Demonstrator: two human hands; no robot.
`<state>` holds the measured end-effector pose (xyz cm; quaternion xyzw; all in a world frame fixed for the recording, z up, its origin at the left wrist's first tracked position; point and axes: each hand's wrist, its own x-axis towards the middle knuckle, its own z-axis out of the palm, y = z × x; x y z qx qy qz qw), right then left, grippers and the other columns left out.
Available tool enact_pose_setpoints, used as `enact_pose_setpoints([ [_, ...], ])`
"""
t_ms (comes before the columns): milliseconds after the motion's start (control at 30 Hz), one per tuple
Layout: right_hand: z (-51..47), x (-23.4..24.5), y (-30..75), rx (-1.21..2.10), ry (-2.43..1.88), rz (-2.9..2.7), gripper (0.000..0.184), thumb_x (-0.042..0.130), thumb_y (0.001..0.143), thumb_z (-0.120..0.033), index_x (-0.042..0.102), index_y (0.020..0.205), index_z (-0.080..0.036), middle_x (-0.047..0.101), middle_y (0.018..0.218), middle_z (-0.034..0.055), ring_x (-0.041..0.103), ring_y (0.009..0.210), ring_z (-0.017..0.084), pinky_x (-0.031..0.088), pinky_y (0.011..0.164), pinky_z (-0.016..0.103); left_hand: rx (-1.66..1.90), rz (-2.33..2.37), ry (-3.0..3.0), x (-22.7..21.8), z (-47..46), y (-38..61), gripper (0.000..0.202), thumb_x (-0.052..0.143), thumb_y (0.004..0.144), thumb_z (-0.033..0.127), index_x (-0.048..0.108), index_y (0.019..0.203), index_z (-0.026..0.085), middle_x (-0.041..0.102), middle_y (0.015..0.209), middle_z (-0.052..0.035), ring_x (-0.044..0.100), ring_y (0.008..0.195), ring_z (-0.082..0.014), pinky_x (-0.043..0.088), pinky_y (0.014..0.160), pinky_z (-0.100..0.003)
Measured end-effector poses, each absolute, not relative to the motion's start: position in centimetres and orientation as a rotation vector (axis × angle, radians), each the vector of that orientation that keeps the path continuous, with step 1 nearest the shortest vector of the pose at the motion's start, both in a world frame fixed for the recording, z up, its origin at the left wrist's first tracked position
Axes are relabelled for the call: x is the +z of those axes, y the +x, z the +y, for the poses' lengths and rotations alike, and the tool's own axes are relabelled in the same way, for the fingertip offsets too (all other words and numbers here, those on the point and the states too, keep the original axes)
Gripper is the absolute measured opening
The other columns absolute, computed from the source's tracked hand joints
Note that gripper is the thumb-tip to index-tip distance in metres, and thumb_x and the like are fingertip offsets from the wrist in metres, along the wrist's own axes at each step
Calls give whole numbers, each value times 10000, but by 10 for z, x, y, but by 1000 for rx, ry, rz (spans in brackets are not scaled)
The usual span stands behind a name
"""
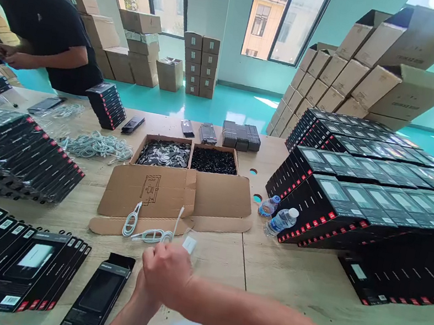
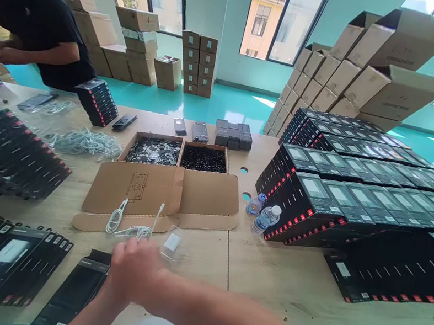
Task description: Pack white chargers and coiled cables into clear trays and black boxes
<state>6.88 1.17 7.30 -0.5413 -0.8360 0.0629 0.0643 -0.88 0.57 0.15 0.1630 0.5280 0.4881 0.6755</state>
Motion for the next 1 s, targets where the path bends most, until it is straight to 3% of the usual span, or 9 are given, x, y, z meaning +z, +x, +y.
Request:
enact_pose_setpoints([
  [100, 23, 73, 95, 309, -1753, -2485, 65, 634, 918, -156, 696, 928, -139, 749, 847, 82, 655, 744, 210, 413, 630, 317, 1054, 1155, 341, 0, 9, -10, 312, 821, 684, 447, 631, 764, 213, 614, 668, 3, 579, 666, -178, 425, 598, -295],
  [200, 31, 75, 130, 404, -1742, -2488, 132, 648, 930, -223, 727, 832, -183, 759, 871, 72, 672, 901, 233, 437, 771, 343, 1018, 1144, 323, 5, 9, -9, 352, 815, 710, 474, 632, 762, 177, 610, 649, 18, 530, 573, -112, 387, 530, -238],
  [333, 32, 76, 151, 649, -1837, -2225, 141, 631, 889, -111, 732, 805, -161, 740, 1060, 139, 646, 1062, 266, 437, 822, 345, 965, 1110, 295, 14, 8, -4, 259, 712, 851, 407, 602, 776, 185, 613, 641, 15, 541, 560, -99, 402, 515, -207],
  [400, 30, 75, 149, 730, -1874, -2088, 145, 597, 911, -105, 723, 863, -156, 742, 1051, 144, 675, 990, 249, 446, 793, 330, 916, 1083, 272, 18, 9, -1, 244, 611, 931, 375, 588, 775, 189, 600, 634, 8, 542, 553, -103, 402, 502, -207],
  [533, 27, 66, 137, 897, -1831, -1822, 133, 555, 969, -205, 685, 943, -202, 763, 908, 64, 704, 848, 204, 460, 710, 280, 812, 1013, 232, 27, 9, 0, 309, 451, 1011, 352, 588, 789, 185, 576, 644, -3, 538, 545, -113, 404, 482, -223],
  [633, 24, 53, 128, 1129, -1744, -1536, 171, 472, 986, -221, 632, 927, -209, 729, 749, 10, 685, 660, 161, 461, 594, 242, 760, 962, 220, 32, 7, -2, 290, 430, 1021, 325, 614, 855, 173, 579, 680, -4, 536, 543, -113, 404, 476, -229],
  [767, 22, 37, 121, 1407, -1607, -1244, 156, 439, 955, -245, 560, 864, -207, 700, 693, -9, 639, 501, 145, 455, 465, 234, 740, 927, 216, 36, 4, -4, 305, 416, 1029, 320, 601, 832, 178, 541, 656, 16, 512, 522, -104, 393, 465, -222],
  [900, 14, 33, 122, 1495, -1527, -1146, 202, 516, 912, -310, 584, 753, -206, 674, 644, -7, 621, 488, 150, 467, 477, 250, 722, 916, 227, 35, 3, -2, 372, 392, 1037, 329, 574, 753, 174, 543, 628, 3, 495, 500, -101, 382, 456, -216],
  [1000, 6, 34, 125, 1261, -1572, -1193, 135, 613, 861, -301, 687, 781, -222, 670, 737, 3, 648, 613, 156, 501, 616, 270, 735, 919, 230, 35, 3, 0, 373, 359, 1047, 343, 592, 809, 176, 554, 626, 4, 494, 490, -96, 366, 452, -201],
])
